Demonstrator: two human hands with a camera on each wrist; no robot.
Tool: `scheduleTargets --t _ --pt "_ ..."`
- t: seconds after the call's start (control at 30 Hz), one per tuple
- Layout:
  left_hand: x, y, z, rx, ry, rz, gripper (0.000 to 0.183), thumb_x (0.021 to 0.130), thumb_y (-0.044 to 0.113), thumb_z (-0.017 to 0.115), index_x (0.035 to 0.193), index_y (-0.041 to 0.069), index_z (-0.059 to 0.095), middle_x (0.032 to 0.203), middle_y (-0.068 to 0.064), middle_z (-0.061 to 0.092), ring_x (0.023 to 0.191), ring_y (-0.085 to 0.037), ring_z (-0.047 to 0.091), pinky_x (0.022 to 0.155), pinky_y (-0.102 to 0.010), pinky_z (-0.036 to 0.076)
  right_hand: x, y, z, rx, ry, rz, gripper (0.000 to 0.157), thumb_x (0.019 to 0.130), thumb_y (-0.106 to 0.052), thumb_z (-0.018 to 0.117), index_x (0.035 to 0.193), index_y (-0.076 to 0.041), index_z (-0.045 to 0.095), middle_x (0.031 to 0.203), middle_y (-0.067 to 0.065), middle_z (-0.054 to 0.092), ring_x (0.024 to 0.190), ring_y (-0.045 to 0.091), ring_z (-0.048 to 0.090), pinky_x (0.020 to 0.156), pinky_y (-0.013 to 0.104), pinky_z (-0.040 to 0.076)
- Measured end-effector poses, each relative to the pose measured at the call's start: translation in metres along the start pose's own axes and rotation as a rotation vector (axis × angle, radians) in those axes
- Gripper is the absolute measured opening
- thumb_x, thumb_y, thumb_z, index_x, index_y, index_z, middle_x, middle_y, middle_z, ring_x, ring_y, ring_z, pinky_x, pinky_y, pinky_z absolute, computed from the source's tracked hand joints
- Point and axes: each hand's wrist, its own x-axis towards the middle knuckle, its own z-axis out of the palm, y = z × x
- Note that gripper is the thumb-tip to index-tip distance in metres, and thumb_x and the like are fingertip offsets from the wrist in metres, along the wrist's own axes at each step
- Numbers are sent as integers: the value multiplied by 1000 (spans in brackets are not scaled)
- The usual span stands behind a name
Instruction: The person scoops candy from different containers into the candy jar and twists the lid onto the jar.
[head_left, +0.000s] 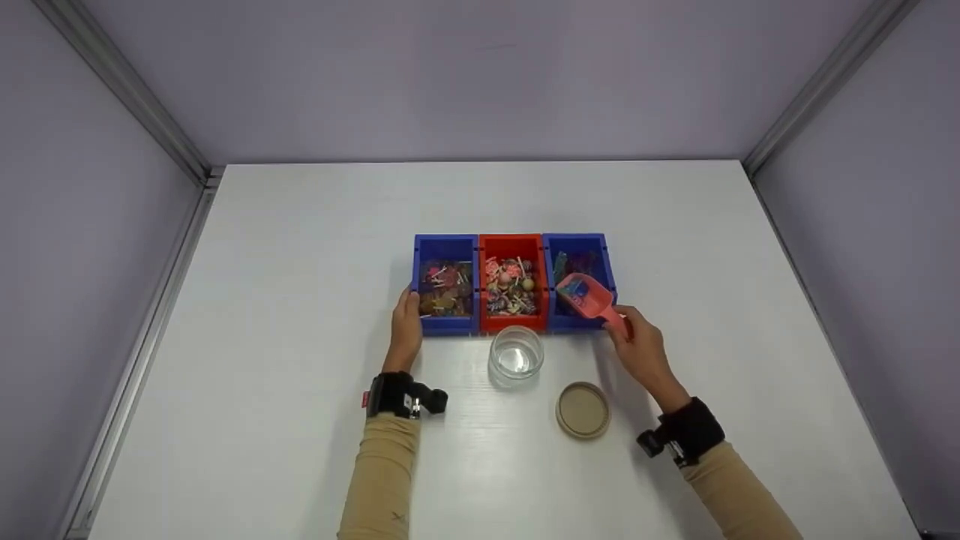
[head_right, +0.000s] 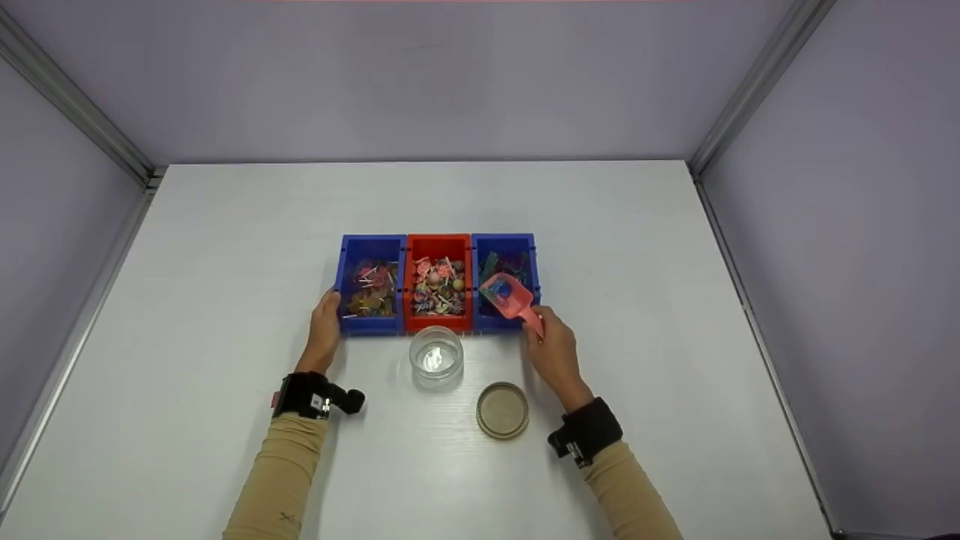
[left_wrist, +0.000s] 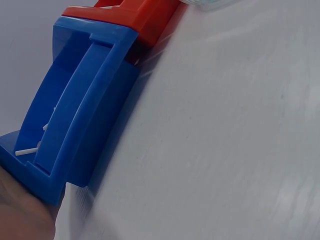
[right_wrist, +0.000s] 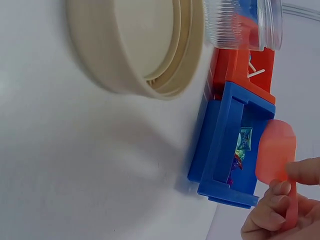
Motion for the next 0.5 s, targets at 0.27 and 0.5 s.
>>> scheduleTargets --t 0.27,0.5 --pt "0 0 0 10 -3 -3 53 107 26 26 150 -4 24 157 -23 27 150 -36 21 126 -46 19 -4 2 -11 11 -5 -98 25 89 -4 66 112 3 63 69 9 52 61 6 38 56 18 31" --pt "0 1 -1 2 -17 -24 54 107 28 25 151 -2 23 159 -21 26 151 -33 19 126 -45 17 -10 1 -19 16 -72 -141 22 84 -3 70 105 2 66 67 5 50 60 3 37 54 18 30"
